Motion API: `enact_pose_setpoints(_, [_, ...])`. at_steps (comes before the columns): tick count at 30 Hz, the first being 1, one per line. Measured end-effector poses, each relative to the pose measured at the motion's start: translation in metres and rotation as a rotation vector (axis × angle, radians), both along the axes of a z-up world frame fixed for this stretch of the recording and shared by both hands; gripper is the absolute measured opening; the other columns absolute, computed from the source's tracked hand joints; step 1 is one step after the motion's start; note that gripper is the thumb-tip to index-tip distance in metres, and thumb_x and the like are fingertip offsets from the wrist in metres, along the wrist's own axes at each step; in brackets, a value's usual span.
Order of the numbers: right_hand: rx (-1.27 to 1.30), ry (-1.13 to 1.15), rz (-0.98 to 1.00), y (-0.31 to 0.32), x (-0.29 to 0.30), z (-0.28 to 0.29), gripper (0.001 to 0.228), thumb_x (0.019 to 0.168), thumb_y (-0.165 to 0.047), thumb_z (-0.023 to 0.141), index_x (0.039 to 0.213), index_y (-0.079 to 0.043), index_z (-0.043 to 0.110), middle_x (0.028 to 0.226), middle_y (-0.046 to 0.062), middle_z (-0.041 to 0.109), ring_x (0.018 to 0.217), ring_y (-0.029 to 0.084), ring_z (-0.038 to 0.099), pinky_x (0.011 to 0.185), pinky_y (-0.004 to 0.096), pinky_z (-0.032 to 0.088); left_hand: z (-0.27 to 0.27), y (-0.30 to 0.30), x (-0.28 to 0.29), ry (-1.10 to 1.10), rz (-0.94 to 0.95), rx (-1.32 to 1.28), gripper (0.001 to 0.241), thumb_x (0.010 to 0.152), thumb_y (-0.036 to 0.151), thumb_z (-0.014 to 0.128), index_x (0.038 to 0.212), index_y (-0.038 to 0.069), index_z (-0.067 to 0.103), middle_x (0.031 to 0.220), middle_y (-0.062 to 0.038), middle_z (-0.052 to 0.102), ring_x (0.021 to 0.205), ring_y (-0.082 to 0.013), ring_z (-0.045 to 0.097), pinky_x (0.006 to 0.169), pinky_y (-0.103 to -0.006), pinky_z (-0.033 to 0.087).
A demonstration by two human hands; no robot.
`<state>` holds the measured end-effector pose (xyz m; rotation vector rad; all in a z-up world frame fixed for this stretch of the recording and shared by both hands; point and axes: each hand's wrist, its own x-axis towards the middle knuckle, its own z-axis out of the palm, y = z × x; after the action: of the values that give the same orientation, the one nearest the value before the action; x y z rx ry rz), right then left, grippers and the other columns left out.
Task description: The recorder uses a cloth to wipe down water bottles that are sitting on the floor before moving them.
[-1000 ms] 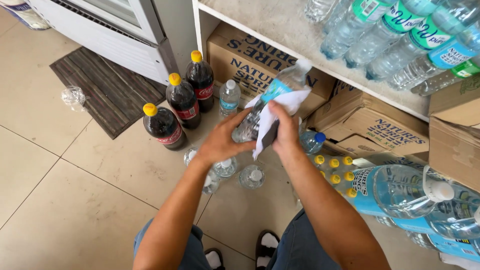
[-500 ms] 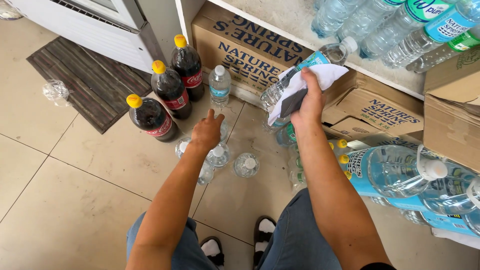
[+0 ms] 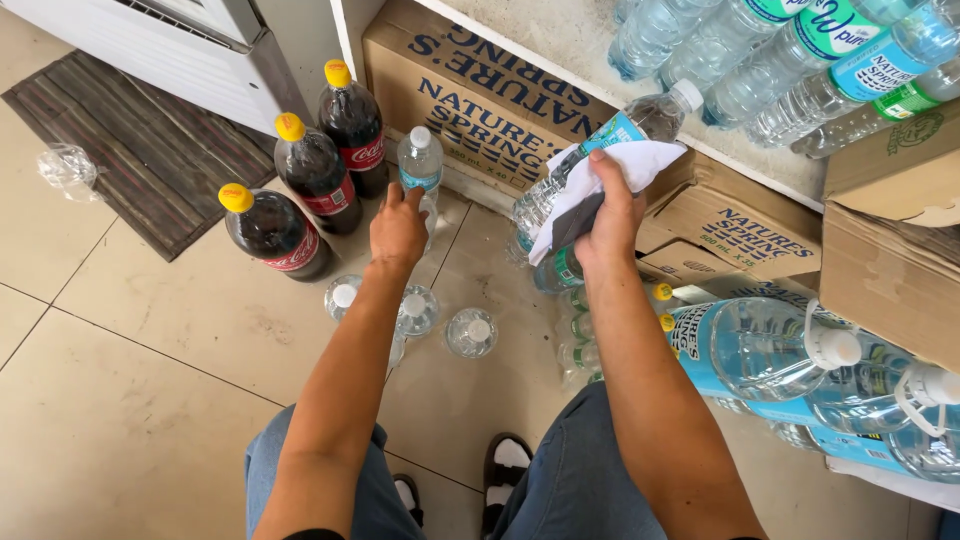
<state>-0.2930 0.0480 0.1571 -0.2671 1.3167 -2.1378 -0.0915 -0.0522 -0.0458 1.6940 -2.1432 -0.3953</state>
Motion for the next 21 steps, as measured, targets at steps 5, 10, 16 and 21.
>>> enact_pose_setpoints(5, [0.005,0.023,0.028,-0.009,-0.005,-0.016,0.038,0.069,-0.009,0.092,0.100,-0.007,0.070,0.089,0.005,0.068,0.086,0.017,0.067,0.078,0.035,0.058,0.014,0.005,0.004,-0.166,-0.023,0.054,0.058,0.091,0.036,0.076,0.144,0.029,0.055,0.134,-0.007,0.050,0.111,-0.0355,0.066,0.087,-0.0486,0.059])
enact_pose_setpoints(10, [0.022,0.032,0.042,-0.015,0.002,-0.015,0.043,0.067,-0.009,0.092,0.103,-0.005,0.069,0.090,0.006,0.066,0.088,0.017,0.066,0.078,0.035,0.057,0.047,0.017,0.022,-0.233,-0.133,0.223,0.075,0.091,0.040,0.072,0.158,0.032,0.039,0.155,-0.013,0.043,0.124,-0.0398,0.063,0.096,-0.0500,0.055])
enact_pose_setpoints(16, [0.032,-0.003,0.096,-0.018,0.008,-0.011,0.046,0.069,-0.012,0.092,0.107,-0.004,0.067,0.096,0.008,0.066,0.093,0.020,0.066,0.081,0.037,0.058,0.082,0.063,0.033,-0.270,-0.455,0.569,0.084,0.064,0.049,0.096,0.133,0.016,0.062,0.135,-0.017,0.059,0.116,-0.0440,0.066,0.095,-0.0540,0.054])
enact_pose_setpoints(21, [0.015,0.039,0.104,-0.023,0.016,-0.012,0.045,0.070,-0.012,0.091,0.106,-0.003,0.066,0.096,0.009,0.065,0.092,0.021,0.066,0.080,0.039,0.056,0.015,0.079,0.033,-0.391,-0.530,0.452,0.064,0.073,0.016,0.087,0.132,0.010,0.062,0.131,-0.023,0.058,0.100,-0.0469,0.072,0.083,-0.0524,0.059])
